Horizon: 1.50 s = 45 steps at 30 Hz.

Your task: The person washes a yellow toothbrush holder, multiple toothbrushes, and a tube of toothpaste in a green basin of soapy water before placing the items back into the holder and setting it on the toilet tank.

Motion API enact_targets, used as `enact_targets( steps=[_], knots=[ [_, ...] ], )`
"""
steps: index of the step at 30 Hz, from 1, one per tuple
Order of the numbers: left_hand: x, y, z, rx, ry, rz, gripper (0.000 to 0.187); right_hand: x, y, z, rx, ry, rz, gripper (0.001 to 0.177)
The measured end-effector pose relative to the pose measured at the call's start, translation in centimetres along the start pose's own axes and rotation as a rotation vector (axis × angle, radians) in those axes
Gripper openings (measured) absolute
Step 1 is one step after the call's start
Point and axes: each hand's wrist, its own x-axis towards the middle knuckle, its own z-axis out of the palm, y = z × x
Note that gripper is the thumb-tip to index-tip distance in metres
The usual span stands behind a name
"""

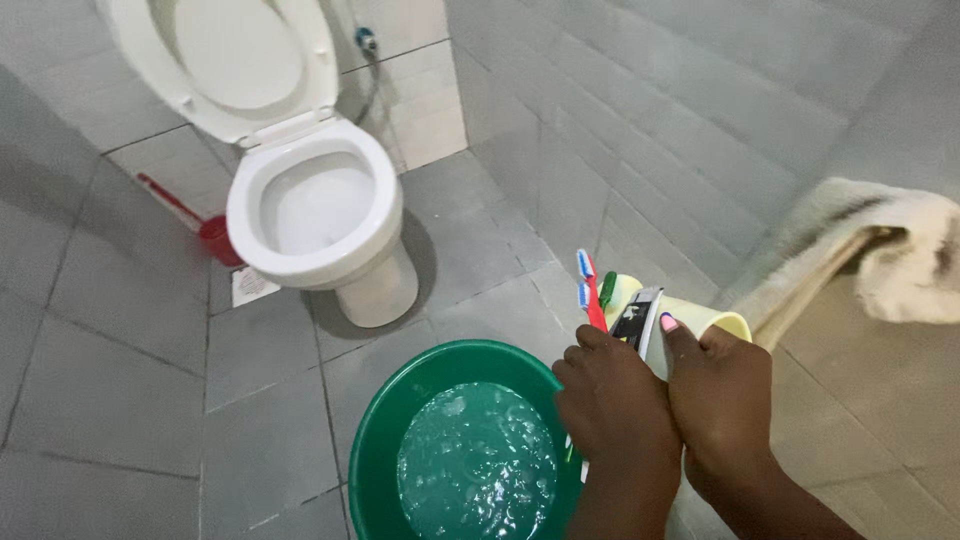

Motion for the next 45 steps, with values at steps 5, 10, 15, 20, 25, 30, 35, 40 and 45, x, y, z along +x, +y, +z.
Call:
enact_targets(
  steps=[5,10,15,20,25,30,35,40,45],
  knots=[
    [-1.8,2.5,2.2,0.049,-0.077,0.108,0.04,0.6,1.0,-4.3,-0.108,0.111,-0.05,0.044],
    [-3.4,5.0,4.2,0.034,-0.134,0.246,0.046,1.0,1.2,-7.9,0.025,0.201,0.097,0.043],
    [-5.4,7.1,5.5,0.063,-0.137,0.413,0.043,0.6,0.7,-11.3,-0.026,0.337,0.167,0.045],
    [-6.1,10.3,5.2,0.131,-0.263,0.446,0.04,1.4,0.8,-14.6,-0.559,0.255,0.045,0.028],
    [-7.2,13.1,5.9,-0.005,-0.472,0.268,0.054,2.2,1.8,-18.2,-0.952,0.252,0.032,0.037],
    [-10.6,13.5,9.2,-0.043,-0.624,0.11,0.054,1.8,2.9,-21.4,-0.297,0.444,0.443,0.044],
    [-14.5,13.3,12.7,0.005,-0.707,0.162,0.048,-0.8,7.3,-25.6,-0.331,0.531,0.476,0.051],
    [-20.3,12.2,14.8,0.085,-0.842,0.318,0.046,-6.2,10.7,-29.8,-0.316,0.686,0.514,0.048],
    [-25.4,10.4,16.8,0.141,-0.963,0.539,0.04,-12.2,13.0,-32.9,-0.165,0.808,0.609,0.046]
  ],
)
